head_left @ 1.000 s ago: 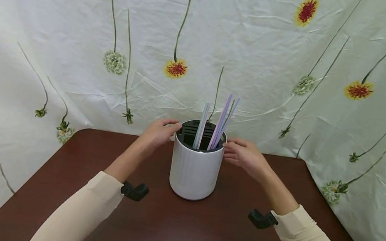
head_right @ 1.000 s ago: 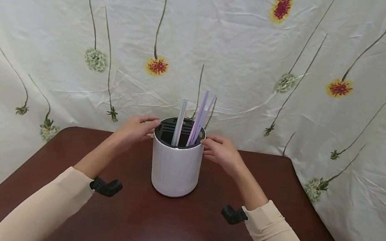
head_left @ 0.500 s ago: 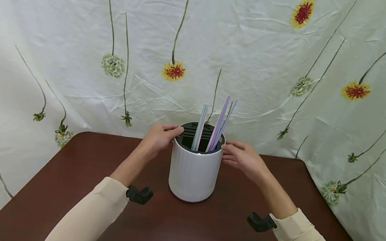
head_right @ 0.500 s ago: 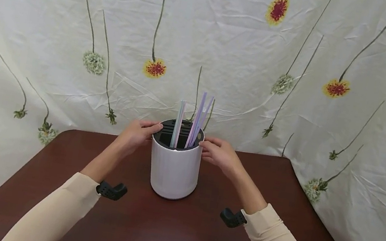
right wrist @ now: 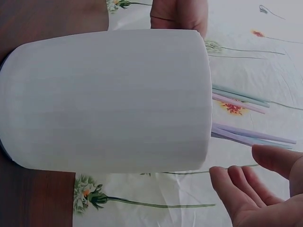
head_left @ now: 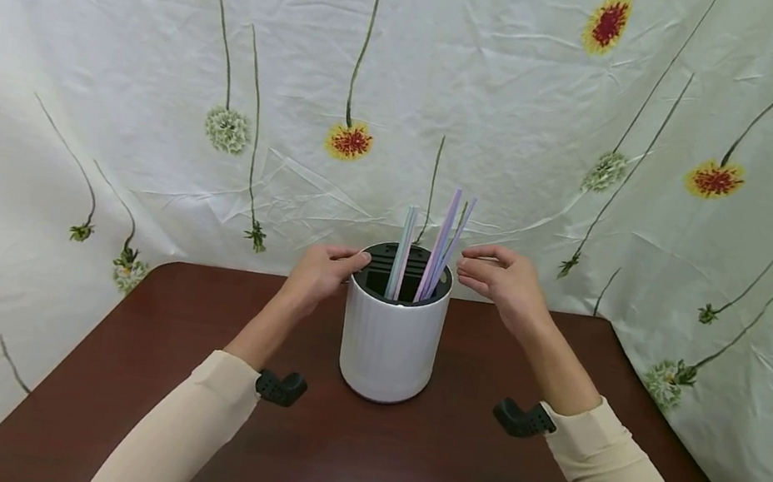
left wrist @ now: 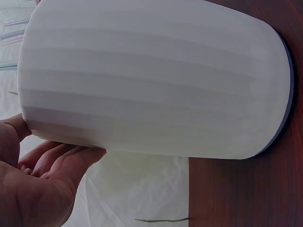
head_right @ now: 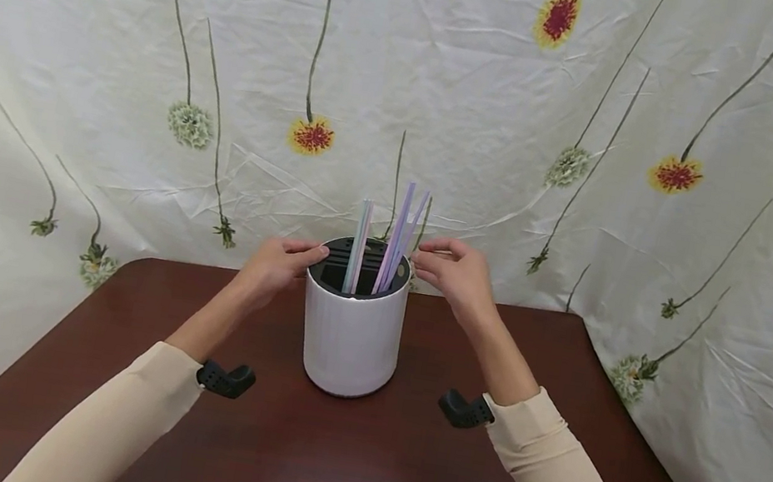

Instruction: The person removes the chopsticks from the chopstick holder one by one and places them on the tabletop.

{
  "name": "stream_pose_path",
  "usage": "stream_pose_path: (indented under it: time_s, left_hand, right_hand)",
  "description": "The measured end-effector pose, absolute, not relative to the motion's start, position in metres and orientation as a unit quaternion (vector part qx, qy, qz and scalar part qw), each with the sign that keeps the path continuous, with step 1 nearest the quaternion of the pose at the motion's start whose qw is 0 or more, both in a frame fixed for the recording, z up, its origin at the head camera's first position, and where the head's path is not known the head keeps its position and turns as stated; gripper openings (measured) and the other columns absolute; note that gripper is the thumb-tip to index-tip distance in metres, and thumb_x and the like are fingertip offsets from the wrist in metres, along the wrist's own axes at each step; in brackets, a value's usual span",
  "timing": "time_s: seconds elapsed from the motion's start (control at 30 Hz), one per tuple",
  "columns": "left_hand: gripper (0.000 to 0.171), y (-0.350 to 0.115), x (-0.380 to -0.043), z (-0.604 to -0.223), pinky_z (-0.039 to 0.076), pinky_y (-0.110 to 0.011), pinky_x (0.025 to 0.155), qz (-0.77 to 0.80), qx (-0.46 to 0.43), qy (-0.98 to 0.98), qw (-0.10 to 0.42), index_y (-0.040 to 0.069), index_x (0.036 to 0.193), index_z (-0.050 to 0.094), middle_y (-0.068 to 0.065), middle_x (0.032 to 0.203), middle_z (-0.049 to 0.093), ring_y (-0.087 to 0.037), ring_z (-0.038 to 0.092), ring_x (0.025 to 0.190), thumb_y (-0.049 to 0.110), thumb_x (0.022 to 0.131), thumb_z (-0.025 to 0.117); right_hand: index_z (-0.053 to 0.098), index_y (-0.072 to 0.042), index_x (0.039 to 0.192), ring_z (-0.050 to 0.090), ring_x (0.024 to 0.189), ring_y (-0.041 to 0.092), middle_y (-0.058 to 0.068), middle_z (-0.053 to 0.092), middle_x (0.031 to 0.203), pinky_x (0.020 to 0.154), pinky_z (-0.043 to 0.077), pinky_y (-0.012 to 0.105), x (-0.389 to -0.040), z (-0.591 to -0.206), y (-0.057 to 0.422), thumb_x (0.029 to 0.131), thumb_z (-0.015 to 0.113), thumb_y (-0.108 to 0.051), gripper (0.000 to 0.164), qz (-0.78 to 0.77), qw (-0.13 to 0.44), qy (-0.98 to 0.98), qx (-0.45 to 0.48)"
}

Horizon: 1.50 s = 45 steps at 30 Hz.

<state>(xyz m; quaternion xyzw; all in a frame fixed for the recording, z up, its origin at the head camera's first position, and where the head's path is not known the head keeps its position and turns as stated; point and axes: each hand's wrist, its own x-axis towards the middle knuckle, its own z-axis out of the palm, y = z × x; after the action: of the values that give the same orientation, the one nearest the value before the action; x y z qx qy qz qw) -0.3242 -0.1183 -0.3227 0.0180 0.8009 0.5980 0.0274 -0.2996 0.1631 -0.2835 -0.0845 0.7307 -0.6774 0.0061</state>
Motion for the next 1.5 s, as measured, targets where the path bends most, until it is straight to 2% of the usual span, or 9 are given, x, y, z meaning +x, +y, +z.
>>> stream_pose_path:
  time_s: [0.23,0.53,0.87,1.23,1.37,1.5]
  left_hand:
    - [0.051,-0.119,-0.324,-0.326,0.049,-0.049,0.108,0.594,0.022,0.804,0.015,0.009,0.141,0.062,-0.013,0.146,0.057,-0.03,0.057,0.132,0.038,0.099,0.066]
    - [0.05,-0.119,-0.323,-0.326,0.05,-0.048,0.107,0.599,0.019,0.8,0.011,0.007,0.141,0.062,-0.014,0.145,0.058,-0.029,0.057,0.132,0.036,0.1,0.066]
    - [0.05,-0.12,-0.324,-0.327,0.05,-0.047,0.107,0.605,0.014,0.796,0.016,0.008,0.141,0.062,-0.014,0.145,0.058,-0.029,0.056,0.133,0.036,0.1,0.066]
    - [0.046,-0.118,-0.322,-0.327,0.051,-0.05,0.106,0.617,0.017,0.787,0.007,0.006,0.136,0.065,-0.015,0.14,0.062,-0.029,0.061,0.127,0.035,0.099,0.067]
    - [0.047,-0.119,-0.321,-0.327,0.051,-0.049,0.105,0.613,0.013,0.79,0.007,0.007,0.137,0.065,-0.014,0.139,0.063,-0.029,0.061,0.127,0.036,0.099,0.067]
    - [0.048,-0.119,-0.323,-0.327,0.051,-0.05,0.106,0.613,0.01,0.79,0.01,0.008,0.137,0.065,-0.014,0.139,0.063,-0.03,0.062,0.126,0.037,0.098,0.068]
  right_hand:
    - [0.06,0.014,0.127,0.074,0.098,0.017,0.016,0.068,0.118,0.092,0.059,0.031,-0.303,-0.293,0.159,0.097,0.068,-0.005,0.036,-0.706,-0.012,0.703,-0.09]
    - [0.061,0.015,0.123,0.074,0.09,0.009,0.0,0.075,0.095,0.087,0.06,0.028,-0.304,-0.298,0.147,0.093,0.072,-0.001,0.036,-0.719,-0.025,0.686,-0.106]
    - [0.066,0.014,0.114,0.074,0.086,0.009,-0.001,0.077,0.087,0.084,0.061,0.027,-0.304,-0.3,0.142,0.089,0.078,-0.005,0.034,-0.712,-0.05,0.693,-0.104]
    - [0.065,0.012,0.11,0.074,0.078,0.012,-0.003,0.074,0.081,0.08,0.062,0.028,-0.304,-0.3,0.137,0.09,0.075,-0.001,0.026,-0.726,-0.054,0.681,-0.079]
    - [0.063,0.014,0.113,0.075,0.077,0.015,-0.001,0.074,0.081,0.08,0.062,0.03,-0.305,-0.291,0.14,0.091,0.073,0.001,0.028,-0.745,-0.045,0.662,-0.077]
    - [0.064,0.013,0.109,0.076,0.077,0.018,0.002,0.073,0.081,0.08,0.062,0.031,-0.305,-0.273,0.146,0.09,0.073,0.002,0.023,-0.761,-0.065,0.638,-0.099]
